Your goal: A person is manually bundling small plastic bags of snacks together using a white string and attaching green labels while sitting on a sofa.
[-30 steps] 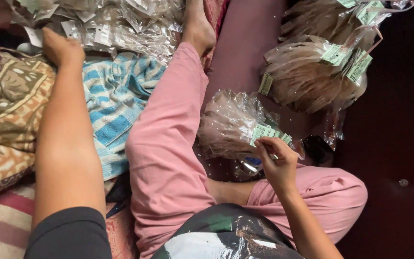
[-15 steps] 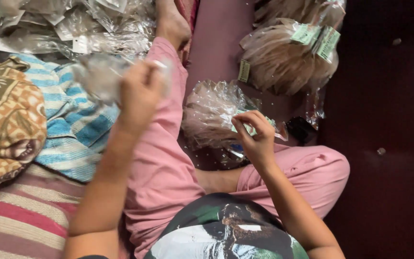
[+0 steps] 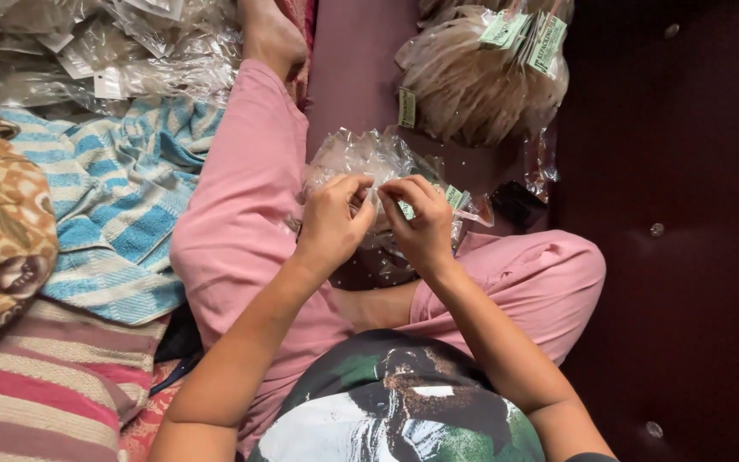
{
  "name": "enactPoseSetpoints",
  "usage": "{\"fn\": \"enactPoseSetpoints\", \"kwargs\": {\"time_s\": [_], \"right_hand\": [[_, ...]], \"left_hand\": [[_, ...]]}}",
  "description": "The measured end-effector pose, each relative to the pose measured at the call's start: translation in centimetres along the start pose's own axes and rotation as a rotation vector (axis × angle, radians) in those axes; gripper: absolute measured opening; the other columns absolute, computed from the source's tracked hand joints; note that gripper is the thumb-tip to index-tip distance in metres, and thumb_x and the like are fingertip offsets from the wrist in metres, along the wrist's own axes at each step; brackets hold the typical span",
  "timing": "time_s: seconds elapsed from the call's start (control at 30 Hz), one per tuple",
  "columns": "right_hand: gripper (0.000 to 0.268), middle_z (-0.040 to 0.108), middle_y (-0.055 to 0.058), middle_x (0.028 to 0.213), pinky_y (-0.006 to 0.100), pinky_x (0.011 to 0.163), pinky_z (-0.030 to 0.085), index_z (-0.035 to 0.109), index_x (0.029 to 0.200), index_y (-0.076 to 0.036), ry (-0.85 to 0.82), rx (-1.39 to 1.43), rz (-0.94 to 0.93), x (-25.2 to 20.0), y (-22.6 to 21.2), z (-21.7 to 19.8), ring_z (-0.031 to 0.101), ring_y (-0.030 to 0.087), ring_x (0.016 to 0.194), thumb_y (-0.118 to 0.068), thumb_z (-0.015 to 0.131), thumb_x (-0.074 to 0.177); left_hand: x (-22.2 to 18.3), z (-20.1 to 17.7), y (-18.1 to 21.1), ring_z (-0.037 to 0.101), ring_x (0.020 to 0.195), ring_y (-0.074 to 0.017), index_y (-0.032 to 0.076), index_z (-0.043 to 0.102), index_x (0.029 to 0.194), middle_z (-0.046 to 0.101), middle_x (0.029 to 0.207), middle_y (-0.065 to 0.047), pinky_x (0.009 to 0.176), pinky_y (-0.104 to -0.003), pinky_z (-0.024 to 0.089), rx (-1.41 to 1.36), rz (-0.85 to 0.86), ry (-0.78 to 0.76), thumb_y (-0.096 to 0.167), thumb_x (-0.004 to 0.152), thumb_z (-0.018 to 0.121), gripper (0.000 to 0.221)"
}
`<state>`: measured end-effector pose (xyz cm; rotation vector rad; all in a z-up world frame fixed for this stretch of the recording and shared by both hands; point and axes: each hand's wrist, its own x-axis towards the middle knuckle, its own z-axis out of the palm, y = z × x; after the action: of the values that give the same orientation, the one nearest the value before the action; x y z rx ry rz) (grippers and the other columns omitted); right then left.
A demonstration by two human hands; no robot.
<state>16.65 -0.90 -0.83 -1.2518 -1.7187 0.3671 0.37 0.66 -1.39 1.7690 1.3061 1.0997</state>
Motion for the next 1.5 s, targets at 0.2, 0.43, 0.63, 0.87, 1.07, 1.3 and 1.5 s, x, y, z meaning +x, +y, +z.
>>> {"fn": "enactPoseSetpoints", "kwargs": {"time_s": [0.2,0.43,0.63,0.87,1.07,1.3,1.5], "right_hand": [[0.011,0.071,-0.005,0.082,0.030,0.080,0.049,0.076,0.095,-0.017,-0.015,-0.011,0.023,-0.2,-0.4,-0.3,0.072,0.018,0.079,-0.007,0.079,0.090],[0.013,0.078,0.000,0.074,0.027,0.077,0.056,0.082,0.095,-0.017,-0.050,0.218,0.241,0.0,-1.7,-1.0,0.074,0.012,0.071,-0.009,0.085,0.086],[0.058,0.077,0.012,0.090,0.040,0.085,0.057,0.049,0.147,-0.011,-0.110,0.419,0.138,0.4,-1.7,-2.0,0.075,0.021,0.087,-0.009,0.077,0.096],[0.010,0.075,-0.004,0.098,0.042,0.102,0.039,0.079,0.095,-0.025,-0.123,-0.236,-0.054,0.8,2.9,-3.3,0.070,0.020,0.095,-0.028,0.085,0.088],[0.052,0.062,0.007,0.123,0.049,0.105,0.036,0.068,0.128,-0.022,-0.132,-0.121,-0.080,1.7,0.0,-1.2,0.061,0.031,0.114,-0.020,0.086,0.079],[0.016,0.074,-0.002,0.086,0.028,0.071,0.060,0.079,0.104,-0.015,-0.081,0.138,-0.163,2.2,-3.2,-0.3,0.073,0.017,0.072,-0.005,0.077,0.093],[0.012,0.070,0.003,0.084,0.033,0.066,0.059,0.076,0.102,-0.011,-0.133,0.014,-0.237,1.6,-2.2,0.2,0.070,0.022,0.070,-0.002,0.071,0.095]], "left_hand": [[-0.4,-0.1,0.9,0.073,0.074,-0.0267,0.005,0.076,0.105,0.069,0.078,-0.011,0.065,-0.033,0.060,-0.033,-0.006,-0.010,0.006,0.082,0.069,0.024],[0.2,-1.7,1.2,0.074,0.086,-0.0263,0.011,0.078,0.107,0.074,0.083,-0.008,0.077,-0.035,0.058,-0.228,0.018,-0.062,0.008,0.093,0.067,0.018],[0.6,-2.0,1.8,0.072,0.077,-0.0258,0.012,0.076,0.094,0.071,0.076,-0.008,0.071,-0.033,0.057,-0.169,0.085,-0.041,0.012,0.092,0.074,0.003],[1.2,-3.9,3.1,0.069,0.080,-0.0245,0.009,0.070,0.097,0.067,0.081,-0.009,0.071,-0.031,0.056,-0.142,0.117,0.101,0.013,0.101,0.067,0.007],[0.6,-3.6,2.7,0.068,0.077,-0.0247,0.005,0.068,0.096,0.064,0.081,-0.010,0.067,-0.031,0.057,-0.133,0.065,0.110,0.013,0.100,0.066,0.009],[0.1,-3.9,2.1,0.068,0.073,-0.0228,0.009,0.072,0.090,0.066,0.074,-0.008,0.063,-0.031,0.056,-0.133,-0.032,0.082,0.014,0.094,0.071,0.007],[0.1,-4.3,2.0,0.068,0.066,-0.0222,0.009,0.074,0.085,0.068,0.067,-0.010,0.058,-0.033,0.054,-0.198,-0.142,0.022,0.014,0.088,0.073,0.006]]}}
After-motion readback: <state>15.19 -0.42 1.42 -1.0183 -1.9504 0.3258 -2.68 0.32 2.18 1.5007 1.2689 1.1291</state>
